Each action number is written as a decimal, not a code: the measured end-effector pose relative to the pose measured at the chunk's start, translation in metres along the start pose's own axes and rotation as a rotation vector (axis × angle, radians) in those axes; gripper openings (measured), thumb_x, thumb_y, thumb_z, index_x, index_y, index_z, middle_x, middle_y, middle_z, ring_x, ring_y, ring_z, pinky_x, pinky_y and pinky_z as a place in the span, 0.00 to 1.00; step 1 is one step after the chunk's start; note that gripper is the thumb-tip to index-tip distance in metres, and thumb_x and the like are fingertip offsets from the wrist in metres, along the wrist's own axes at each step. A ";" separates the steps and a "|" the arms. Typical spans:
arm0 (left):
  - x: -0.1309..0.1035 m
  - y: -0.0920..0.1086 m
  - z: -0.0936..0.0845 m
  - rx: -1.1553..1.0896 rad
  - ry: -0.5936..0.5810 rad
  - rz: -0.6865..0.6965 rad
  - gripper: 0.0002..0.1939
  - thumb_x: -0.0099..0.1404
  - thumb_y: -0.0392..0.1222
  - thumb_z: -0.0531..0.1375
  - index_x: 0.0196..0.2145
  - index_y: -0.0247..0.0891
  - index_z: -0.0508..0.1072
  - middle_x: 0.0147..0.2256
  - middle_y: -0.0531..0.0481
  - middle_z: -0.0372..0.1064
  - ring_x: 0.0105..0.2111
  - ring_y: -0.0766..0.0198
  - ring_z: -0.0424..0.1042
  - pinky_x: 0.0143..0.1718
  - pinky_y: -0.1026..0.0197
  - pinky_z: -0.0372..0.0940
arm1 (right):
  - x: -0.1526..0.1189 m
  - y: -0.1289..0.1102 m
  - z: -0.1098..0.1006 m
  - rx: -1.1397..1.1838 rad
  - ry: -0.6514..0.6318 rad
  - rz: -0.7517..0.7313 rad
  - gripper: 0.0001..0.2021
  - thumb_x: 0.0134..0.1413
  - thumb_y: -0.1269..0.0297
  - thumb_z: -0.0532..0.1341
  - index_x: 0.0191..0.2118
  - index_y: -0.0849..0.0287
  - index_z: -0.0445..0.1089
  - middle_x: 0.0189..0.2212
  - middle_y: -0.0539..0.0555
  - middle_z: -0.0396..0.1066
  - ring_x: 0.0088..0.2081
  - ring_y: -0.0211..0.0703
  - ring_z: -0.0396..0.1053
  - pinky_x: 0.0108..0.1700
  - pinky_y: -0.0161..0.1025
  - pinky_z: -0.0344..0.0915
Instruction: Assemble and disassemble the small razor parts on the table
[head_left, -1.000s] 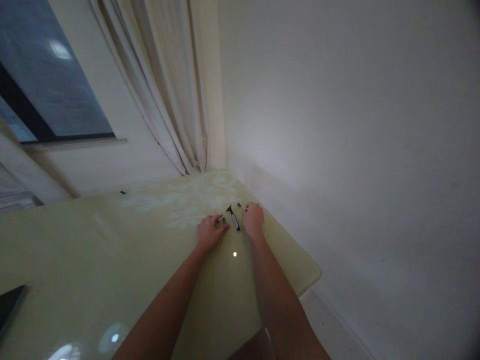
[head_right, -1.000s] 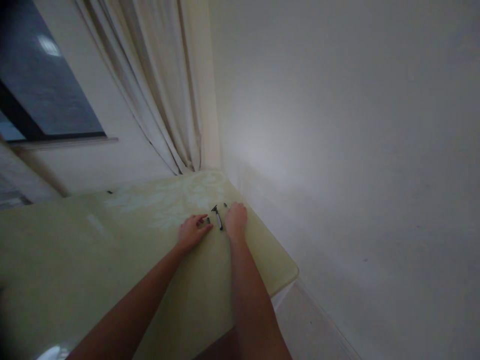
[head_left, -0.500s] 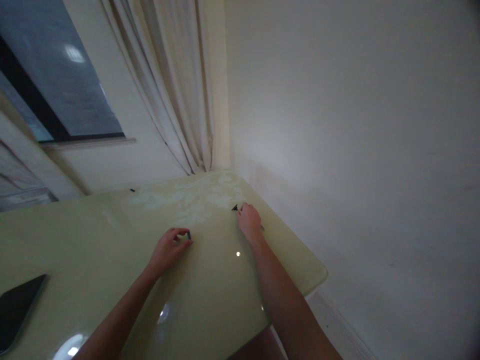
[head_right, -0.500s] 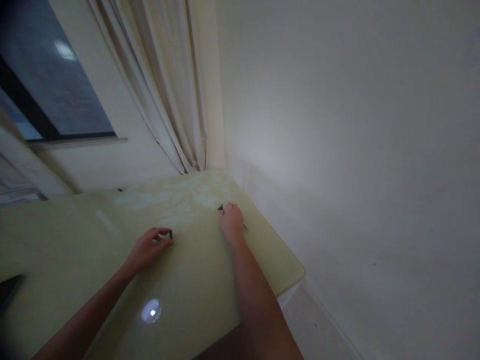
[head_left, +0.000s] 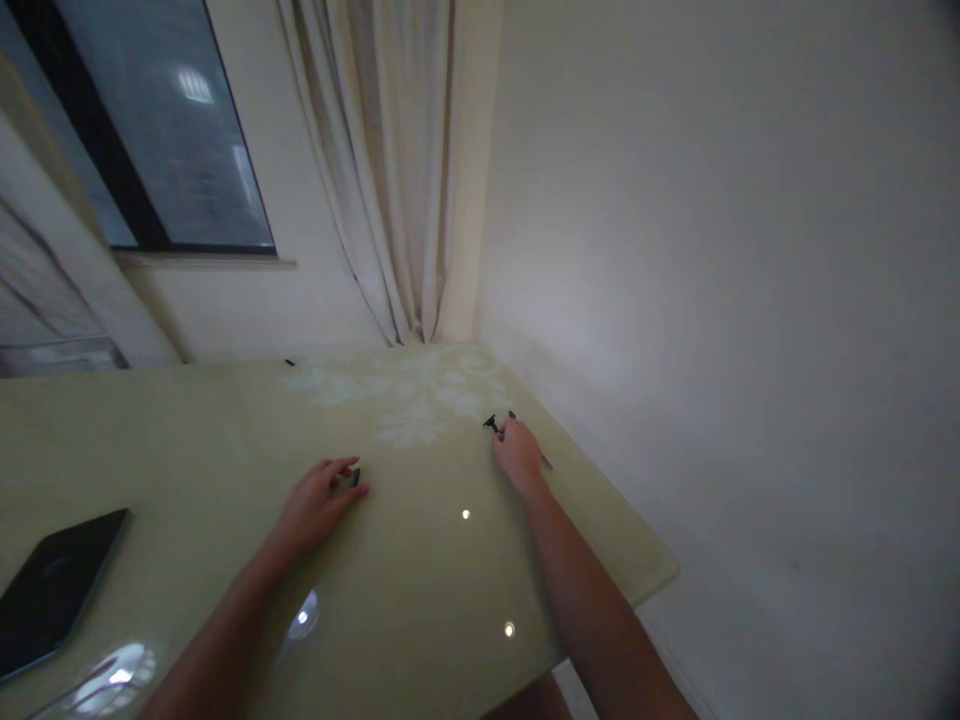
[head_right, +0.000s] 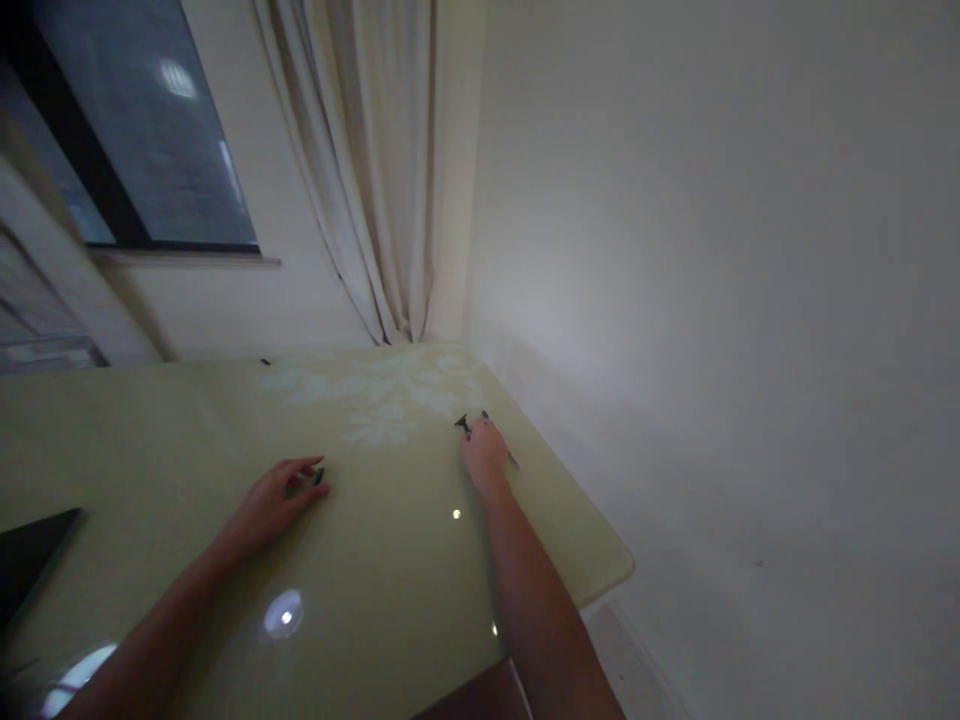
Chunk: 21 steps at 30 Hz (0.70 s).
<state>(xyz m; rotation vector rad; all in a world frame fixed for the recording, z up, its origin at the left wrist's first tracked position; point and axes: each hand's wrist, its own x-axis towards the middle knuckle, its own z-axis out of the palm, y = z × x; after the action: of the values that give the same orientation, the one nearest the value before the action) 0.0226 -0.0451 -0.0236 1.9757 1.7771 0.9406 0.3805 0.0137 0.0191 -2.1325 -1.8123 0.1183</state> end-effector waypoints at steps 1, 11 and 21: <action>0.000 -0.001 -0.002 -0.018 -0.010 0.005 0.28 0.59 0.60 0.61 0.49 0.38 0.80 0.43 0.41 0.76 0.40 0.52 0.76 0.46 0.51 0.70 | 0.000 0.000 0.000 -0.002 0.004 -0.002 0.10 0.65 0.66 0.59 0.46 0.62 0.75 0.46 0.63 0.75 0.47 0.52 0.74 0.44 0.39 0.64; -0.003 -0.001 -0.015 0.076 -0.008 -0.095 0.24 0.56 0.60 0.64 0.44 0.43 0.82 0.42 0.44 0.77 0.41 0.50 0.75 0.44 0.52 0.68 | 0.003 0.002 0.004 0.133 0.029 -0.040 0.07 0.62 0.68 0.62 0.41 0.61 0.78 0.40 0.60 0.78 0.42 0.49 0.75 0.41 0.38 0.62; 0.001 -0.007 -0.018 0.213 -0.001 -0.072 0.26 0.63 0.59 0.57 0.52 0.42 0.80 0.43 0.43 0.77 0.43 0.50 0.75 0.45 0.53 0.67 | -0.042 -0.119 0.036 0.318 -0.083 -0.395 0.06 0.60 0.65 0.64 0.39 0.60 0.79 0.38 0.58 0.79 0.38 0.46 0.74 0.40 0.37 0.63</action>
<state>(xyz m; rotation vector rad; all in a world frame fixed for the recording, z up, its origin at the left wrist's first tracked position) 0.0055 -0.0466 -0.0144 2.0192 2.0061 0.7542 0.2508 -0.0043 0.0150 -1.5486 -2.0650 0.3738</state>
